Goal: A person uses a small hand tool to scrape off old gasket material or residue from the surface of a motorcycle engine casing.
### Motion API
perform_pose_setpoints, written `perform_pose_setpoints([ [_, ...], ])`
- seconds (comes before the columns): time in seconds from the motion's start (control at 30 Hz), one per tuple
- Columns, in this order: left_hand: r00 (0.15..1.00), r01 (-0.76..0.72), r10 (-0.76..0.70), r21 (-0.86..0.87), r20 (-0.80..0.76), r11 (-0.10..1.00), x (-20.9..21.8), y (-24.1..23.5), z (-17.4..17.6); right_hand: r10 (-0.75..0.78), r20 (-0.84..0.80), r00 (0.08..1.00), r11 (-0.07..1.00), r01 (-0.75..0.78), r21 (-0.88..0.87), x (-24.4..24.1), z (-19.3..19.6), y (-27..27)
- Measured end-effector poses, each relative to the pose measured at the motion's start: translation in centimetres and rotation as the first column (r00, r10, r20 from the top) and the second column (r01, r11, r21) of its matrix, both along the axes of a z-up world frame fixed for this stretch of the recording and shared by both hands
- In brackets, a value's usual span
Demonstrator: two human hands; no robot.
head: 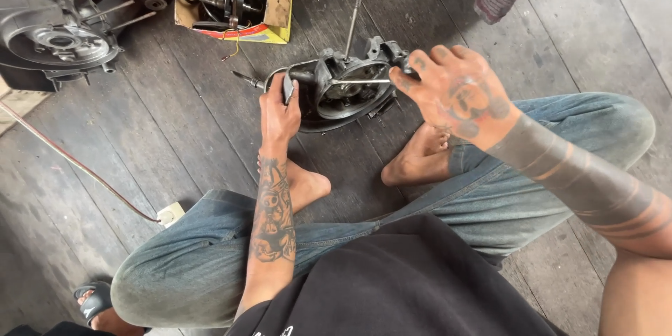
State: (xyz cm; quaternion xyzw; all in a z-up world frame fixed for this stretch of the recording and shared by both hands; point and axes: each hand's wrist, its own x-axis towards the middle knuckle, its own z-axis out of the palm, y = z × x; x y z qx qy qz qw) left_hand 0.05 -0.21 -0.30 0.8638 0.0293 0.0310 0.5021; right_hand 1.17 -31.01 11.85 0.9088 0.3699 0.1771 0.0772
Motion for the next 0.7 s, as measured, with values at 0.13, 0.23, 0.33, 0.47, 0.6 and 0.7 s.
perform_pose_setpoints([
  [0.13,0.999,0.022,-0.024,0.056,0.046,0.998,0.0,-0.3,-0.3,0.004,0.111,0.994,0.989,0.012,-0.145,1.0,3.2,-0.4],
  [0.23,0.997,0.023,-0.028,0.072,0.069,0.997,-0.2,-0.6,-0.2,0.005,0.146,0.989,0.983,0.022,-0.185,1.4,3.5,-0.5],
  [0.33,0.997,0.042,-0.047,0.066,0.067,0.997,0.2,-1.0,0.0,-0.006,0.115,0.993,0.987,0.024,-0.158,1.7,2.2,-0.4],
  [0.47,0.998,0.021,-0.026,0.075,0.062,0.997,-0.2,-1.1,0.1,0.029,0.119,0.993,0.986,-0.008,-0.169,1.9,0.5,-0.2],
  [0.6,0.999,0.029,-0.029,0.027,0.017,0.999,-0.1,-0.4,-0.7,0.110,0.076,0.991,0.980,-0.095,-0.175,1.9,-1.2,-0.2],
  [0.7,0.998,0.057,-0.058,0.019,0.029,0.998,-0.2,-0.6,-0.1,0.077,0.045,0.996,0.989,-0.070,-0.129,2.5,-1.9,-0.9],
])
